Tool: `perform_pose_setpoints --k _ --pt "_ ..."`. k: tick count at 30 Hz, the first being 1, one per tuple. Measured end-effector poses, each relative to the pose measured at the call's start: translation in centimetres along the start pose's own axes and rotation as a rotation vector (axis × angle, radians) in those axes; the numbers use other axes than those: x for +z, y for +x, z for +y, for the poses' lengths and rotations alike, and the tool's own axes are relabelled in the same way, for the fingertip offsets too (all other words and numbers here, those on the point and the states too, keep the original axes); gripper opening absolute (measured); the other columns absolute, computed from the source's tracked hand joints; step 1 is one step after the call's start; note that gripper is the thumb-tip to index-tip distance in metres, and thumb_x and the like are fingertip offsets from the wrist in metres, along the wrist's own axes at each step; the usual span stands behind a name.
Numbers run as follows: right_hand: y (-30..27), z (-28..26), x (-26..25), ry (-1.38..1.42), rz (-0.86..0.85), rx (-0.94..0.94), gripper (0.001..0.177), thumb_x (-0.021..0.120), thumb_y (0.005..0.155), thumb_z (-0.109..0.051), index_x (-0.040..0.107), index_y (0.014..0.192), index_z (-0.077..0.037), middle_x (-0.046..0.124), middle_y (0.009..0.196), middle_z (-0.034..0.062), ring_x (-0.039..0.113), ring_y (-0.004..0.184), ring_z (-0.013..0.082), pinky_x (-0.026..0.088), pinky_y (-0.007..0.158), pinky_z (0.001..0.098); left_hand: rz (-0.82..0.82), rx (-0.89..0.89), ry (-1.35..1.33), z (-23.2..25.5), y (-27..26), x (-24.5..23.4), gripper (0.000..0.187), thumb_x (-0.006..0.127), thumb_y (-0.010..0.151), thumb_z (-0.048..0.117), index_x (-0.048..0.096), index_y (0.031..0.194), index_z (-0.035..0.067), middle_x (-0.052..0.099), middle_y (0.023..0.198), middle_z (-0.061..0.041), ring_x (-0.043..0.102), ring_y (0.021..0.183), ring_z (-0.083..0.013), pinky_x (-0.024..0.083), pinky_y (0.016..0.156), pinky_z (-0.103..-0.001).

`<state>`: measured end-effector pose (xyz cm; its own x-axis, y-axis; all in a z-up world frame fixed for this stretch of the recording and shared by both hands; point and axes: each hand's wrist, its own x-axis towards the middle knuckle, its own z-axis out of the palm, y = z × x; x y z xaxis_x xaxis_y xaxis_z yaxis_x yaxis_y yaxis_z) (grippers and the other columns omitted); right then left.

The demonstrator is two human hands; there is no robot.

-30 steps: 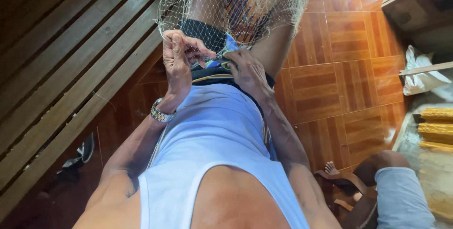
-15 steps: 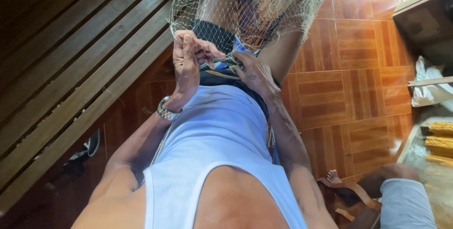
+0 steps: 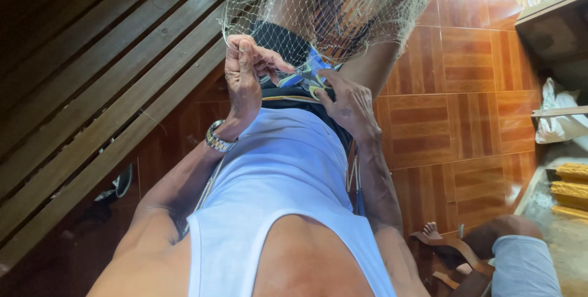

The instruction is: Repairing a fishing net by cutting markers and weaving with a net needle

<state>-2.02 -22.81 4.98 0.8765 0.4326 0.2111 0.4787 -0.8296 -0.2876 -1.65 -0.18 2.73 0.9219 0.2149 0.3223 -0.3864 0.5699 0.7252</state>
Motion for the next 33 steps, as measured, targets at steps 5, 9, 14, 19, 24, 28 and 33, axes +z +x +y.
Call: perform_pose_setpoints --k 5,9,14,19,24,28,33 --pt "-0.7 -1.7 -2.9 0.014 0.062 -0.002 0.051 0.078 0.091 -0.041 0.064 0.135 -0.02 0.074 0.104 0.0097 0.075 0.088 0.0343 0.059 0.071 0.0459 0.005 0.025 0.016 0.0 0.1 -0.2 0.023 0.025 0.114 0.035 0.035 0.106 0.016 0.073 0.079 -0.025 0.078 0.073 -0.0298 0.055 0.054 -0.023" --pt "-2.1 -2.0 -4.8 0.15 0.013 0.062 0.051 0.082 0.088 -0.029 0.067 0.136 -0.018 0.073 0.102 0.0123 0.072 0.07 0.0284 0.056 0.061 0.0406 0.007 0.04 0.024 0.2 0.1 0.2 0.023 0.024 0.114 0.036 0.035 0.105 0.018 0.072 0.079 -0.023 0.079 0.074 -0.0297 0.054 0.053 -0.022" --pt "-4.5 -0.8 -6.0 0.336 -0.1 0.119 0.053 0.084 0.084 -0.023 0.069 0.135 -0.021 0.074 0.098 0.0091 0.068 0.062 0.0187 0.052 0.052 0.0291 0.009 0.051 0.022 0.7 0.1 0.6 0.024 0.024 0.114 0.036 0.034 0.105 0.017 0.072 0.08 -0.022 0.079 0.075 -0.03 0.054 0.054 -0.022" --pt "-6.3 -0.4 -8.0 0.585 -0.301 0.267 0.048 0.077 0.09 -0.01 0.065 0.137 -0.012 0.053 0.078 -0.0043 0.042 0.059 0.0042 0.042 0.059 0.0188 0.037 0.064 0.015 2.6 -0.3 2.0 0.023 0.031 0.114 0.033 0.036 0.102 0.013 0.069 0.076 -0.023 0.071 0.066 -0.0288 0.049 0.049 -0.024" --pt "-7.9 0.2 -8.5 0.881 -0.263 0.087 0.048 0.071 0.093 -0.015 0.058 0.136 0.001 0.076 0.097 0.0114 0.062 0.064 0.006 0.055 0.062 0.0162 0.027 0.087 0.039 2.6 -0.4 1.9 0.023 0.03 0.114 0.033 0.035 0.102 0.014 0.07 0.076 -0.02 0.072 0.066 -0.0283 0.047 0.049 -0.024" --pt "-7.7 -0.3 -7.6 1.086 -0.19 0.007 0.057 0.069 0.098 -0.038 0.056 0.135 0.003 0.072 0.093 0.014 0.069 0.076 0.0133 0.057 0.066 0.0187 0.034 0.091 0.069 2.2 -0.6 2.2 0.024 0.031 0.114 0.035 0.034 0.103 0.015 0.07 0.075 -0.02 0.071 0.064 -0.0281 0.046 0.05 -0.024" --pt "-5.4 -1.7 -7.0 1.182 -0.099 -0.025 0.048 0.071 0.098 -0.026 0.058 0.13 0.007 0.071 0.092 0.0149 0.072 0.077 0.0174 0.06 0.069 0.0193 0.032 0.139 0.142 2.4 -0.7 2.6 0.024 0.027 0.115 0.034 0.033 0.102 0.014 0.07 0.073 -0.02 0.07 0.061 -0.0266 0.046 0.048 -0.023"
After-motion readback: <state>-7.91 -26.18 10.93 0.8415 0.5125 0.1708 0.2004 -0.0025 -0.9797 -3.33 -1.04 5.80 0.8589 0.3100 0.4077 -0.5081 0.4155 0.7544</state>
